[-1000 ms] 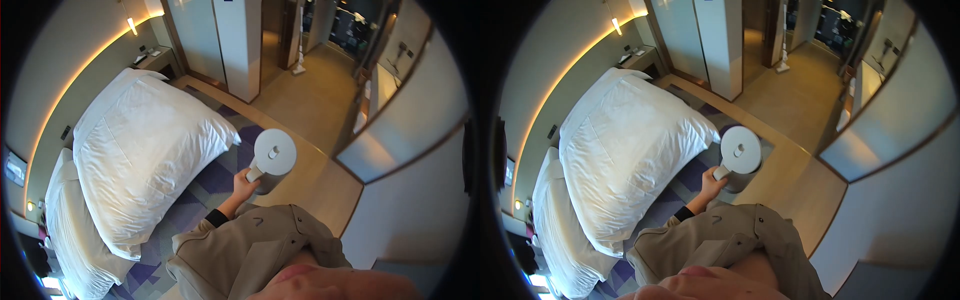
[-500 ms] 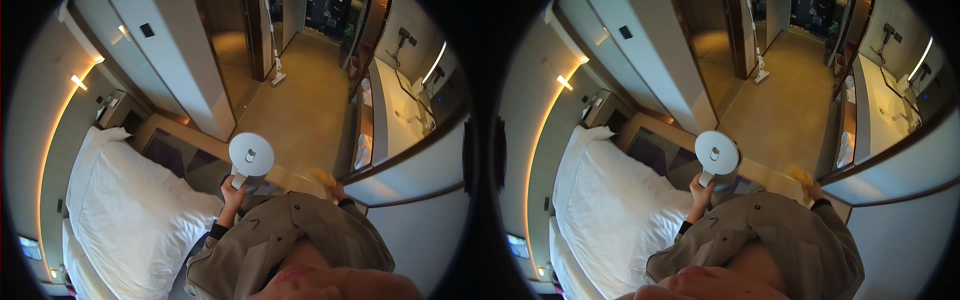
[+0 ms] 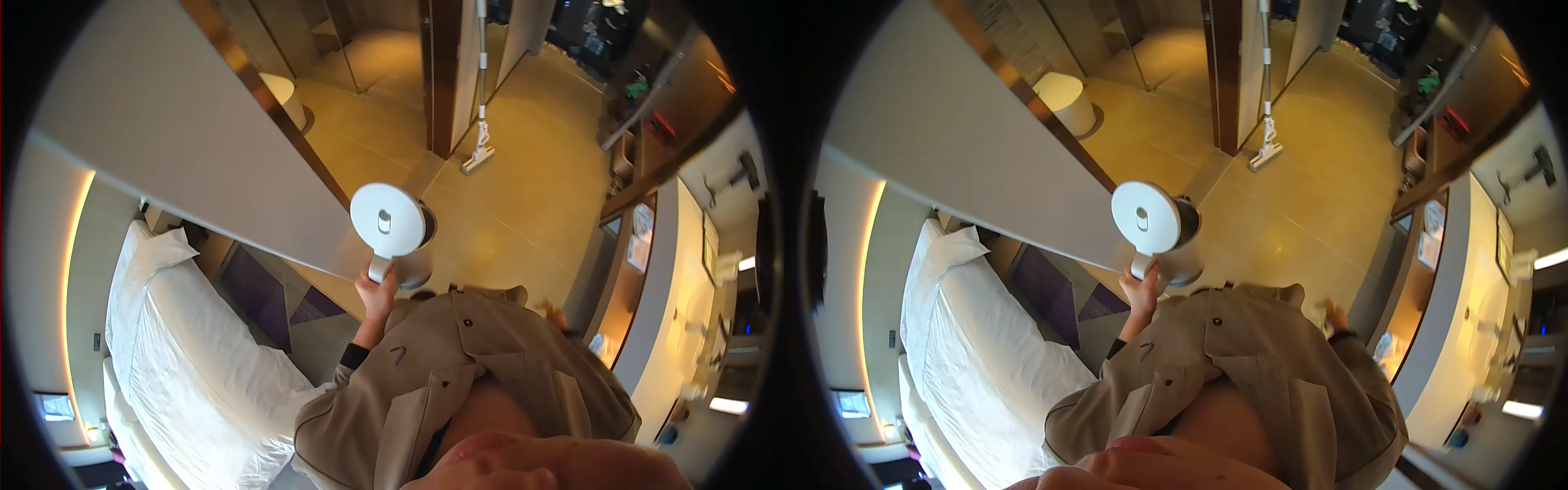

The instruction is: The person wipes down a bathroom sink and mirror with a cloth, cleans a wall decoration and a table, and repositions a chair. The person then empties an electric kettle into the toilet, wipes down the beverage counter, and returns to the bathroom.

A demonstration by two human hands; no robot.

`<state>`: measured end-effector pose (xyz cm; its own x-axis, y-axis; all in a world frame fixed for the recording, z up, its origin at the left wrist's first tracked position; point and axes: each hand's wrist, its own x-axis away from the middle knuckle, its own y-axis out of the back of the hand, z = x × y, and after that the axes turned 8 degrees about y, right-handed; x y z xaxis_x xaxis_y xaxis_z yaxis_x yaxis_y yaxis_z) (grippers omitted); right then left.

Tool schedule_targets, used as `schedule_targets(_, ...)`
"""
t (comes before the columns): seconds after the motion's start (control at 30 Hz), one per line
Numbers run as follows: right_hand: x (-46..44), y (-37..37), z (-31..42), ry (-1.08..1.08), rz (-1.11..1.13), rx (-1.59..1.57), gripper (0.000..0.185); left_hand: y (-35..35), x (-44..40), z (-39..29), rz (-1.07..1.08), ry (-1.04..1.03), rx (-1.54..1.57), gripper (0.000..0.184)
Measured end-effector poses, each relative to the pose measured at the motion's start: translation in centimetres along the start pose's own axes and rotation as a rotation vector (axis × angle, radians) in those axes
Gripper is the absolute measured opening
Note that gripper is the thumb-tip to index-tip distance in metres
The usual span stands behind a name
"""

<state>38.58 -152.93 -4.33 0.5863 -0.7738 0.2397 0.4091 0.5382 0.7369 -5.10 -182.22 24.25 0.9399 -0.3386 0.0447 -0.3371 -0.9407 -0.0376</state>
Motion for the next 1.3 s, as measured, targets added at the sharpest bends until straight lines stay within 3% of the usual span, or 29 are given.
schedule_targets(0.03, -6.5, 1.7, 4.7, 0.203, 0.084, -0.228, 0.026, -1.0, -2.1, -0.1, -0.027, 0.027, -0.035, 0.011)
schedule_targets(0.07, -11.6, 4.2, 12.9, -0.105, 0.096, 0.035, 0.033, -2.0, -3.8, 0.1, -0.056, 0.050, -0.064, 0.011)
schedule_targets(0.13, -22.5, 5.6, 23.0, 0.043, -0.004, 0.071, 0.039, -4.2, -8.6, 0.4, -0.112, 0.030, 0.038, 0.016)
schedule_targets(0.2, -32.1, 4.9, 29.3, 0.246, -0.116, 0.020, 0.041, -5.8, -13.4, 0.8, -0.160, 0.020, 0.068, 0.010)
schedule_targets(0.23, -35.2, 5.0, 33.1, 0.254, -0.097, 0.020, 0.041, -6.2, -15.9, 0.6, -0.190, 0.104, -0.004, 0.008)
schedule_targets(0.3, -39.5, 5.5, 40.3, 0.235, 0.134, -0.233, 0.041, -5.8, -20.0, 2.2, -0.190, 0.061, -0.070, 0.008)
schedule_targets(0.37, -44.7, 3.4, 41.5, 0.309, 0.092, -0.196, 0.042, -7.4, -25.8, 2.0, -0.184, -0.066, 0.029, 0.012)
schedule_targets(0.43, -50.7, 1.1, 39.5, 0.329, 0.041, -0.020, 0.040, -8.4, -30.6, 1.2, -0.235, 0.000, -0.077, 0.013)
schedule_targets(0.47, -49.3, 3.4, 44.8, 0.157, 0.170, -0.127, 0.039, -8.9, -32.7, 0.2, -0.266, 0.067, -0.068, 0.013)
schedule_targets(0.57, -55.7, 1.7, 44.3, 0.281, 0.342, -0.174, 0.048, -8.4, -38.3, -0.2, -0.383, 0.012, -0.084, 0.013)
schedule_targets(0.63, -59.7, 0.4, 44.7, 0.178, 0.405, -0.621, 0.041, -8.0, -41.8, 0.8, -0.462, 0.004, -0.042, 0.014)
schedule_targets(0.73, -68.3, -2.7, 51.3, 0.133, 0.609, -0.762, 0.034, -7.0, -49.3, 2.0, -0.622, 0.030, 0.021, 0.013)
schedule_targets(0.77, -71.1, -3.4, 54.4, 0.118, 0.691, -0.673, 0.033, -6.8, -50.7, 1.8, -0.691, 0.070, 0.010, 0.013)
schedule_targets(0.9, -83.0, -10.0, 68.2, -0.003, 0.840, -0.476, 0.034, -5.1, -59.3, -0.3, -0.845, 0.044, -0.200, 0.013)
schedule_targets(0.97, -87.7, -14.6, 74.8, 0.073, 1.119, -0.480, 0.039, -3.3, -63.0, 0.3, -0.904, -0.056, -0.271, 0.013)
schedule_targets(1.0, -90.4, -16.4, 76.7, 0.061, 1.153, -0.471, 0.039, -3.6, -64.1, -0.2, -0.929, -0.035, -0.289, 0.013)
schedule_targets(1.1, -96.8, -25.0, 84.2, -0.123, 1.352, -0.164, 0.039, -1.8, -69.5, -0.9, -1.045, 0.005, -0.214, 0.013)
schedule_targets(1.2, -100.6, -34.5, 91.6, -0.167, 1.426, -0.206, 0.039, 1.1, -75.0, -0.3, -1.117, 0.079, -0.271, 0.014)
schedule_targets(1.27, -103.9, -43.3, 91.1, -0.488, 1.508, -0.427, 0.039, 2.8, -77.0, 1.3, -1.131, 0.169, -0.348, 0.019)
schedule_targets(1.3, -105.5, -46.1, 91.8, -0.453, 1.678, -0.565, 0.038, 4.3, -78.6, 3.5, -1.166, 0.141, -0.352, 0.022)
